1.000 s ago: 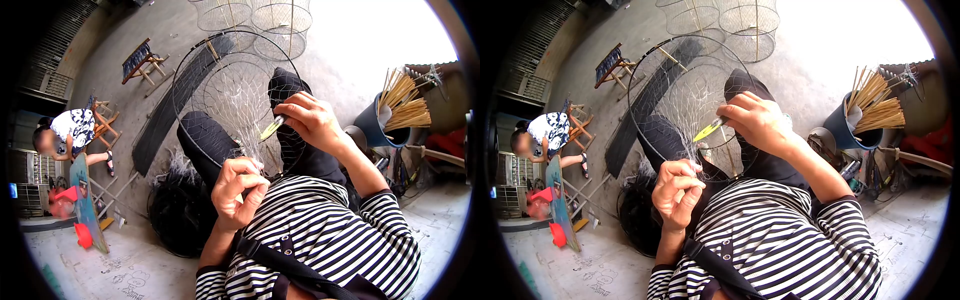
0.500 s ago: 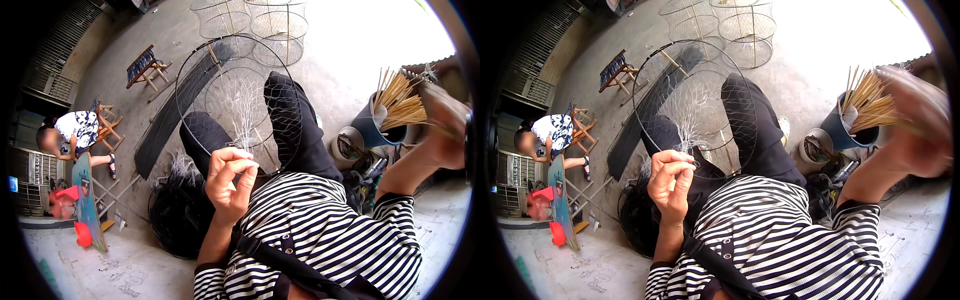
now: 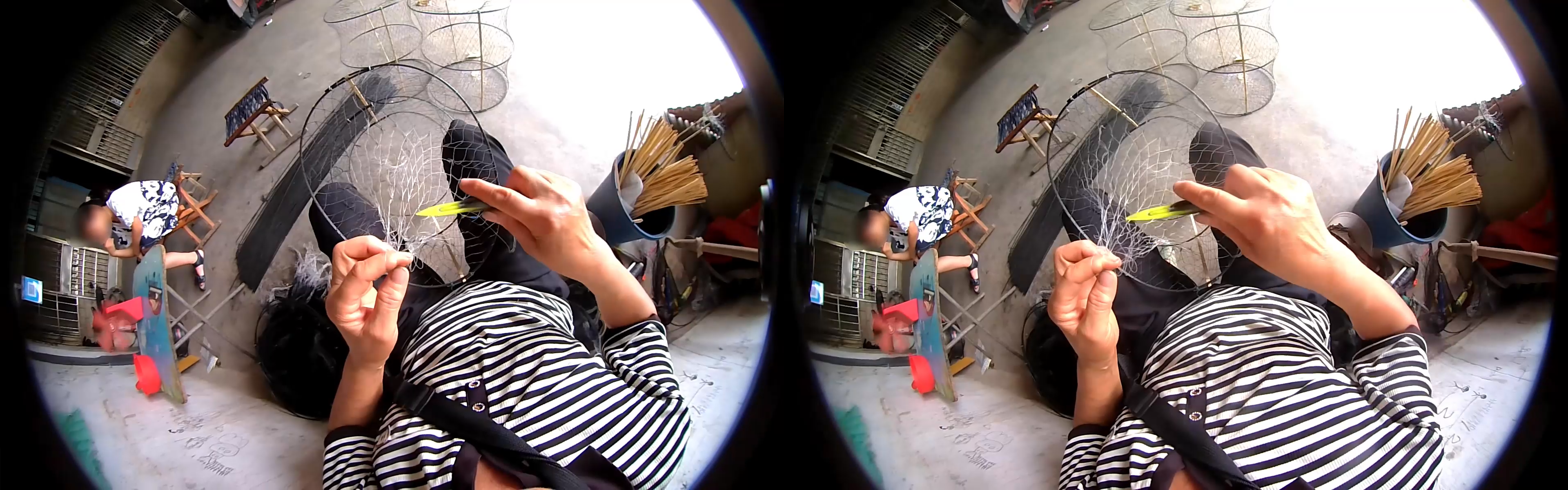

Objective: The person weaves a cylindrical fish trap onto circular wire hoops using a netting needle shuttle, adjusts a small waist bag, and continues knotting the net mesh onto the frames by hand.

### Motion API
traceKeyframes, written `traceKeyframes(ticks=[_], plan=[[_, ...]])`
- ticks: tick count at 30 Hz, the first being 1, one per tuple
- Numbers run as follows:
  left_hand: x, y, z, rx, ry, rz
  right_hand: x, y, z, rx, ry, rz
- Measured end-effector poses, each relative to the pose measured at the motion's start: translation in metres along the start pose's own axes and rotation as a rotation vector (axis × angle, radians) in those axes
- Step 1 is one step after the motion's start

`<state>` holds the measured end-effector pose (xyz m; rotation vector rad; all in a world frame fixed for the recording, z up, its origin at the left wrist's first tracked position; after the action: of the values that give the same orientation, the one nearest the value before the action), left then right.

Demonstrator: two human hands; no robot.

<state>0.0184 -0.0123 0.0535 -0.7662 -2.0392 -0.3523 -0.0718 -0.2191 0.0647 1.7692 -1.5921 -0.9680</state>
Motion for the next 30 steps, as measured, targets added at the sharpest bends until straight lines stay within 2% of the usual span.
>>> traceKeyframes(ticks=[5, 11, 14, 18, 20, 22, 24, 27, 30], plan=[[0.000, 0.002, 0.000, 0.062, 0.018, 0.011, -0.014, 0.001, -0.016, -0.052, 0.049, 0.111], [0.001, -0.004, -0.001, 0.044, 0.026, -0.005, -0.013, -0.017, -0.011, 0.014, 0.073, 0.032], [0.000, -0.005, 0.000, 0.017, 0.017, -0.028, -0.014, -0.014, -0.013, -0.024, 0.071, -0.055], [0.003, -0.014, -0.002, -0.023, 0.023, -0.116, -0.025, -0.028, -0.026, -0.035, 0.054, -0.437], [0.000, -0.027, 0.001, -0.121, 0.012, -0.270, -0.032, -0.048, -0.034, -0.223, -0.036, -0.760], [0.002, -0.039, 0.001, -0.214, -0.135, -0.449, -0.035, -0.077, -0.038, -0.402, -0.151, -1.067], [0.000, -0.034, 0.003, -0.236, -0.168, -0.495, -0.026, -0.092, -0.033, -0.465, -0.257, -1.289], [-0.003, -0.020, 0.004, -0.185, -0.100, -0.430, 0.013, -0.073, -0.023, -0.194, -0.429, -1.327], [-0.006, -0.007, 0.004, -0.109, 0.010, -0.129, 0.056, -0.045, -0.018, 0.138, -0.613, -1.350]])
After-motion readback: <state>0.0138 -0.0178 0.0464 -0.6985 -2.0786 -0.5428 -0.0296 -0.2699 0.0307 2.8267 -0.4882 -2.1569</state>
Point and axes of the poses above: each hand's wrist, its own z-axis away from the middle knuckle, its own y-axis out of the back of the hand, x = y × z, the point moved 6 cm from there along -z, towards the middle knuckle, and after that the axes turned 14 degrees about z, right-handed, at the moved point
